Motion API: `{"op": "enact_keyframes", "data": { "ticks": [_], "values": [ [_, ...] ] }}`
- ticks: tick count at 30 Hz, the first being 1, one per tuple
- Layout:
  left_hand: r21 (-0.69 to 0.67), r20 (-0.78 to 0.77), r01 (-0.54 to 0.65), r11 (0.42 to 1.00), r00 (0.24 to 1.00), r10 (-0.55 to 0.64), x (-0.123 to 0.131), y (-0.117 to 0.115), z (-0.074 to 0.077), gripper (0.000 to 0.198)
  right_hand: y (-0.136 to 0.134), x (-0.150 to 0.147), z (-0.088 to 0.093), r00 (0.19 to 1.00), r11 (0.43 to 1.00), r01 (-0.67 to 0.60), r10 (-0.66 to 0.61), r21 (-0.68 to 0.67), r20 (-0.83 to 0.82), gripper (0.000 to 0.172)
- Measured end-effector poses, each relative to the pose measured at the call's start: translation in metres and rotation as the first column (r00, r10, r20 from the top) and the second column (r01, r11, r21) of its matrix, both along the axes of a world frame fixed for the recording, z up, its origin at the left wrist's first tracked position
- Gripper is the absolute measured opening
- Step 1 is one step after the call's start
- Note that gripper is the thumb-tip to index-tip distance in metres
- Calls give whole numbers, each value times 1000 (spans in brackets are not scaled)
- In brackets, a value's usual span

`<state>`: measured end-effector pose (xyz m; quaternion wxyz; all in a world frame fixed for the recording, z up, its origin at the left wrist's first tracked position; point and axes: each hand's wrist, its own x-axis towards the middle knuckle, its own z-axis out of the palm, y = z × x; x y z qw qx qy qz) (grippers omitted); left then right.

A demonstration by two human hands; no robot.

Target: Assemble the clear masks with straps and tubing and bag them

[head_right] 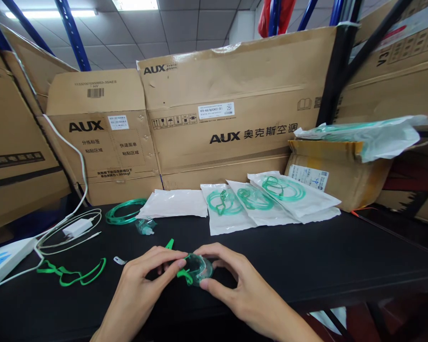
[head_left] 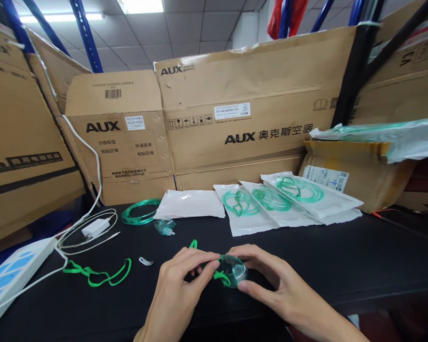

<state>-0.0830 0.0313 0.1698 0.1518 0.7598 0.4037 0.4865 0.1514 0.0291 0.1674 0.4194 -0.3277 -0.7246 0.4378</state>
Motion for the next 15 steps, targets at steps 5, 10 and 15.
{"op": "enact_keyframes", "data": {
  "ticks": [5, 10, 15],
  "values": [
    [19, -1, -33, 999, 999, 33, -2, 2, -3, 13, -1, 0, 2, 1000, 998, -8, 7, 59, 25, 39],
    [14, -62, -56, 998, 996, 57, -1, 1, -4, 14, -4, -1, 7, 998, 998, -47, 48, 37, -36, 40],
    [98, -116, 62, 993, 992, -51, 0, -2, -3, 14, -2, -4, 7, 997, 999, 51, -52, -19, -49, 19]
  ]
}}
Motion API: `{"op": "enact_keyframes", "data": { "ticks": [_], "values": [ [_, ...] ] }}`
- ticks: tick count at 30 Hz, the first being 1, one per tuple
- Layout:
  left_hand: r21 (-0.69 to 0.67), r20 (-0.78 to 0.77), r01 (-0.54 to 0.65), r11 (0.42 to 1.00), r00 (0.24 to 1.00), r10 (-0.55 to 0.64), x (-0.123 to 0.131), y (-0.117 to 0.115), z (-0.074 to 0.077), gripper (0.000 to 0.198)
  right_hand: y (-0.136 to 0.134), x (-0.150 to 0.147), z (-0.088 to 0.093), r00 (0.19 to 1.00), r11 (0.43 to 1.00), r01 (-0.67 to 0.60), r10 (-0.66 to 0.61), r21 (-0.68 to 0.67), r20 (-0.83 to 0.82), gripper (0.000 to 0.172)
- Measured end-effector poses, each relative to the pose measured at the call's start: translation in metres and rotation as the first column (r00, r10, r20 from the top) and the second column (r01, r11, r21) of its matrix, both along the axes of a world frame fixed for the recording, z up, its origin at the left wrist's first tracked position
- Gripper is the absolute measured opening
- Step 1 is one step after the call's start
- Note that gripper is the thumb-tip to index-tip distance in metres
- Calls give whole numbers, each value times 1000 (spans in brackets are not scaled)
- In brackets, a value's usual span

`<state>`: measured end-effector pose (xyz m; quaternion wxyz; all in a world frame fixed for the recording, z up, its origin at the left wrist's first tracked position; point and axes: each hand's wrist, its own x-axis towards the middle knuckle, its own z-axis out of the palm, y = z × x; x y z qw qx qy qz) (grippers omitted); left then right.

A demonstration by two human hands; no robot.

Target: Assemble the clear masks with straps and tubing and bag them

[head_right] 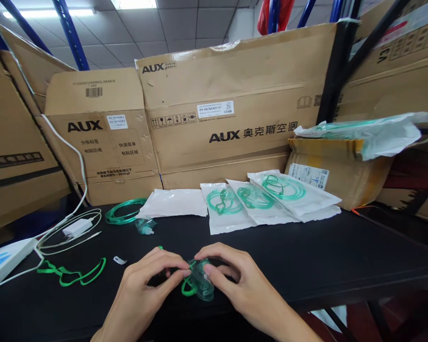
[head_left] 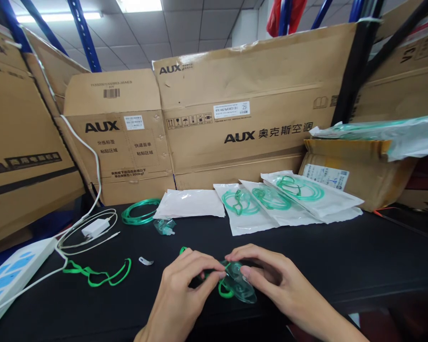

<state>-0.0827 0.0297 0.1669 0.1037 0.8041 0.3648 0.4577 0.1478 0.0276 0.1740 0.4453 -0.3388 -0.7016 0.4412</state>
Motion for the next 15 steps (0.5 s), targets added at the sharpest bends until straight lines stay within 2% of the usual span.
{"op": "enact_keyframes", "data": {
  "ticks": [3, 9, 15],
  "values": [
    [96, 5, 63, 993, 998, -64, 1, -1, 0, 16, 2, -1, -3, 1000, 999, 25, -25, 29, 9, 18],
    [239, -72, 82, 967, 995, -67, 3, -2, -3, 21, 3, -1, -7, 990, 965, 66, -96, 255, 107, 9],
    [237, -133, 41, 971, 991, -10, 8, -7, 1, 29, 2, -2, -10, 988, 947, 69, -108, 314, 106, 10]
  ]
}}
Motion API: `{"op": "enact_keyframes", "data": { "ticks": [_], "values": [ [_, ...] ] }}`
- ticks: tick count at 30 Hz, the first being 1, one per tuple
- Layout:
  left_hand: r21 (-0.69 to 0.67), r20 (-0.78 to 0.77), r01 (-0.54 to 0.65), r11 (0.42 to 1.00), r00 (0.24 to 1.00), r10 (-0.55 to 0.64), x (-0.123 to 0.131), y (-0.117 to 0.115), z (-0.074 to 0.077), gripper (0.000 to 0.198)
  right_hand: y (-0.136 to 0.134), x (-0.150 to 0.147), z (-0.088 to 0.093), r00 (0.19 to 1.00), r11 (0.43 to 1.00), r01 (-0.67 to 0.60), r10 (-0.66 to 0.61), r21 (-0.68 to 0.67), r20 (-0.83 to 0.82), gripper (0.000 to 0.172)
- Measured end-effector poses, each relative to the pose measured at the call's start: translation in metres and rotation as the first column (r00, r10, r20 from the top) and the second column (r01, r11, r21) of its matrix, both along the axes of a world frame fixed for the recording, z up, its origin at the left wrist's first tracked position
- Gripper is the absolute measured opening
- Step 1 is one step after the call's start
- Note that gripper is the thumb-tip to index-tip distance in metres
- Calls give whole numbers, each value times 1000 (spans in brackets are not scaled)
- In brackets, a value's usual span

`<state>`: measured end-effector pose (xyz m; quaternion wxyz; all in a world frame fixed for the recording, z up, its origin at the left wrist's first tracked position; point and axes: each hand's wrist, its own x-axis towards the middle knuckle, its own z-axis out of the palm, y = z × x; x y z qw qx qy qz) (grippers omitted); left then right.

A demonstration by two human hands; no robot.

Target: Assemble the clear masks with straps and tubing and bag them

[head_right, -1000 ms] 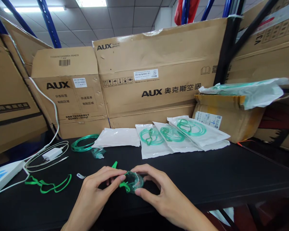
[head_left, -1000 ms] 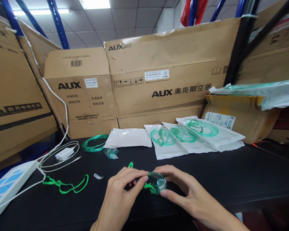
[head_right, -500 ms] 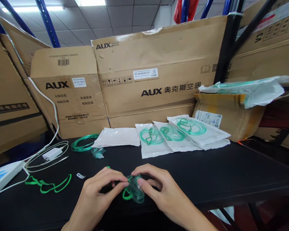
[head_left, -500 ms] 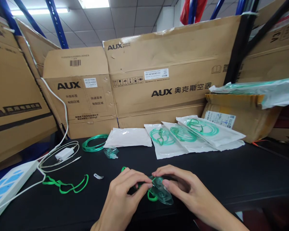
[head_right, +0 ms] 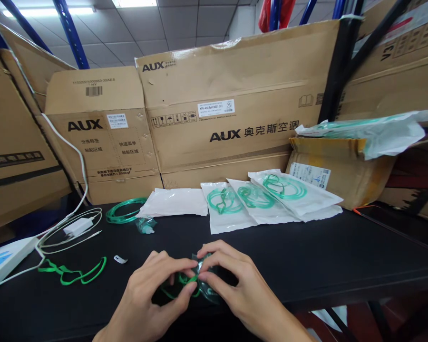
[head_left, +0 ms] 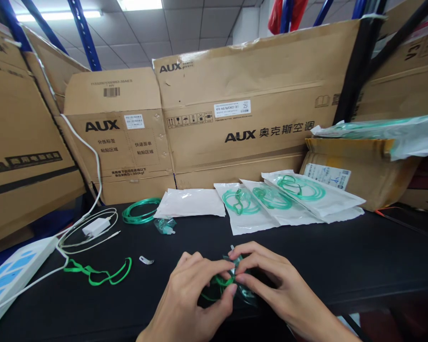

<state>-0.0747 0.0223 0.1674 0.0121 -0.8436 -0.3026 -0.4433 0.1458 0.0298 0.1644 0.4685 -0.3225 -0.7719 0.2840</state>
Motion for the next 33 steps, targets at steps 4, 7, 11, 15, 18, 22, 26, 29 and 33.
{"op": "enact_keyframes", "data": {
  "ticks": [4, 7, 11, 15, 18, 22, 26, 29, 33],
  "values": [
    [-79, -64, -35, 996, 998, 30, 1, 2, -2, 31, -1, -1, -3, 1000, 999, -2, 1, 37, 20, 8],
    [-174, -96, -54, 983, 995, 38, 1, 3, -7, 29, -1, -1, -5, 999, 998, -13, 11, 64, 40, 7],
    [-205, -68, -76, 976, 996, 63, 2, 1, -10, 26, -2, -1, -4, 998, 997, -17, 13, 75, 64, 9],
    [-201, -50, -54, 978, 998, 45, 0, 0, -6, 22, -3, -2, -2, 998, 996, 0, -5, 92, 56, 10],
    [-195, -33, -62, 979, 998, 57, -3, 1, -4, 13, -3, -2, -2, 998, 993, 52, -55, 104, 26, 10],
    [-183, -36, -81, 980, 996, 75, -6, 4, -2, 2, -2, -2, -3, 993, 987, 111, -114, 116, 18, 10],
    [-241, -57, -182, 953, 983, 174, -5, 4, -2, 19, -2, -2, -5, 991, 980, 130, -135, 151, 18, 11],
    [-333, -74, -245, 911, 969, 234, -3, 3, -1, 26, 0, -2, -7, 988, 978, 147, -151, 149, 19, 10],
    [-378, -127, -305, 874, 952, 277, -2, 2, 2, 40, 3, 0, -10, 984, 975, 176, -178, 136, 10, 11]
  ]
}}
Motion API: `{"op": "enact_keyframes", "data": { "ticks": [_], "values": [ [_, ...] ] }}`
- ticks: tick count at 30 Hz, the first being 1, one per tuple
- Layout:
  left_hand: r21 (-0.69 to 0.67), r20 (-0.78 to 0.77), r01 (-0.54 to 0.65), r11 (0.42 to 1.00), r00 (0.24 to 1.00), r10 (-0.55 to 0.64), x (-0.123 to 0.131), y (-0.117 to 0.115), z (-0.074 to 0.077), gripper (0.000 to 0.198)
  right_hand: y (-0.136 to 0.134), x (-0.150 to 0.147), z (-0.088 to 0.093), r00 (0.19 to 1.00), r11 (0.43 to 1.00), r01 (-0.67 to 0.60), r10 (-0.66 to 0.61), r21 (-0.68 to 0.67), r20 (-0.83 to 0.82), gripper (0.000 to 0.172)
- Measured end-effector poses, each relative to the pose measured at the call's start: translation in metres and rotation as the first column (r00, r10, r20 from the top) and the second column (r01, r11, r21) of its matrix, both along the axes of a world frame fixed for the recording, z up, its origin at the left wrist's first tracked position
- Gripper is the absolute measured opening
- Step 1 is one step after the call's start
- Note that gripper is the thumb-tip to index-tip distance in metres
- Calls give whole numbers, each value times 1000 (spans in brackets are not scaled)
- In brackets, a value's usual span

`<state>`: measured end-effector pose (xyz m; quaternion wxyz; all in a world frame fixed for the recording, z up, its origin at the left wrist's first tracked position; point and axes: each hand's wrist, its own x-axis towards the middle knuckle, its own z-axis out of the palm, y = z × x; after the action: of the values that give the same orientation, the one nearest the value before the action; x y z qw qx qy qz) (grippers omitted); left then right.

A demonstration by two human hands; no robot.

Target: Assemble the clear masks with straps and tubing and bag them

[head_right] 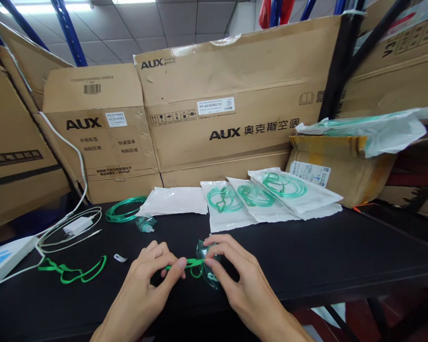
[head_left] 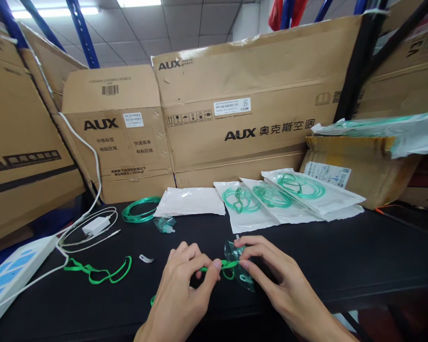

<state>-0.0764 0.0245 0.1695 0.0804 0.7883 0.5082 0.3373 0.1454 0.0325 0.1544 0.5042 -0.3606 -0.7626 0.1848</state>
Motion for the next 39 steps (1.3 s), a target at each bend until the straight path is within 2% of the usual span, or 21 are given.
{"op": "enact_keyframes", "data": {
  "ticks": [10, 18, 23, 29, 33, 36, 39],
  "values": [
    [-7, 60, 94, 996, 994, -94, -2, -4, 6, 20, -1, 0, 1, 999, 999, 28, -28, -22, 38, 12],
    [-94, 67, 3, 996, 998, 3, -3, -1, 0, 22, -5, -3, 5, 1000, 996, 24, -24, -81, 9, 14],
    [-103, 93, 9, 995, 996, 1, -3, 0, -2, 26, -6, -3, 1, 999, 994, 48, -49, -103, -17, 10],
    [-87, 153, 82, 993, 986, -68, -4, 1, -1, 21, -6, -2, -3, 992, 981, -90, 74, -171, -100, 13],
    [-7, 150, 150, 989, 978, -147, -4, 2, -1, 15, -5, -1, -5, 977, 966, -167, 135, -198, -162, 16],
    [70, 120, 211, 975, 969, -218, -3, 1, -4, 10, -3, -1, -7, 974, 969, -181, 153, -170, -166, 16],
    [116, 100, 267, 957, 955, -278, -2, 1, -8, 26, -3, -3, -7, 981, 985, -157, 149, -67, -121, 18]
  ]
}}
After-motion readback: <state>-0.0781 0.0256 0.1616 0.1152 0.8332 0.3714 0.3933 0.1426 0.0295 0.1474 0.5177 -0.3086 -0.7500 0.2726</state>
